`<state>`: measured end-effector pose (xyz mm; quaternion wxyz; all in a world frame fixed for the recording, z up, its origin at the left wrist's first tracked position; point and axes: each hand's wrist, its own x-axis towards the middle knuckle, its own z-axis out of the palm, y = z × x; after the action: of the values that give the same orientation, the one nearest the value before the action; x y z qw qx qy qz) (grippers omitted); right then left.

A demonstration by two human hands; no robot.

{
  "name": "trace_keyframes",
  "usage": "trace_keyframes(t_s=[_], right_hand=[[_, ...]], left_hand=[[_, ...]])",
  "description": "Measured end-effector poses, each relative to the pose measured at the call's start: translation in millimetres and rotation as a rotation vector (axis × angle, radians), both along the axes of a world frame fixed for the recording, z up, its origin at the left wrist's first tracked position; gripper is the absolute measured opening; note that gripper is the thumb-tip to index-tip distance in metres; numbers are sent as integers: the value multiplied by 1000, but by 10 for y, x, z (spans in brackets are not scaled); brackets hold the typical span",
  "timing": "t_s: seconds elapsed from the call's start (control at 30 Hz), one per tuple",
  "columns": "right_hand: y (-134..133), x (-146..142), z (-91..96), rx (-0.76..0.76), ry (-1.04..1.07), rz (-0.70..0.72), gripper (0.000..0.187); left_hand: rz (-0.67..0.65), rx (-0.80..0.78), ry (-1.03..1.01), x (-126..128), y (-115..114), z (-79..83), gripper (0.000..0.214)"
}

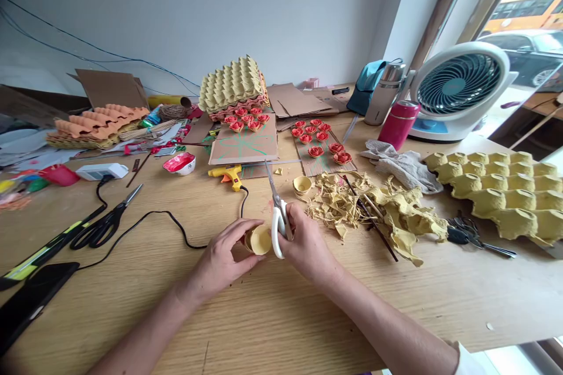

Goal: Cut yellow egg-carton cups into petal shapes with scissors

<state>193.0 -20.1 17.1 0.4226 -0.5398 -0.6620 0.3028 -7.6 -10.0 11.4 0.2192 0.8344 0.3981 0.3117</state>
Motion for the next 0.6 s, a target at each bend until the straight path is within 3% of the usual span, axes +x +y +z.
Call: trace_keyframes(t_s=[0.17, 0.43, 0.53, 0.6], right_hand=[[-8, 0, -31, -3, -106, -14, 19], [-34, -21, -90, 29, -211, -38, 24], [-15, 4, -67, -30, -132, -6, 23], [0, 31, -29, -38, -39, 19, 17]], left_hand=[[-44, -57, -30, -8, -19, -19, 48], [-110, -10, -29, 34, -46, -35, 46], [-44, -128, -121, 45, -45, -37, 40], [7, -307, -243, 40, -38, -39, 40]])
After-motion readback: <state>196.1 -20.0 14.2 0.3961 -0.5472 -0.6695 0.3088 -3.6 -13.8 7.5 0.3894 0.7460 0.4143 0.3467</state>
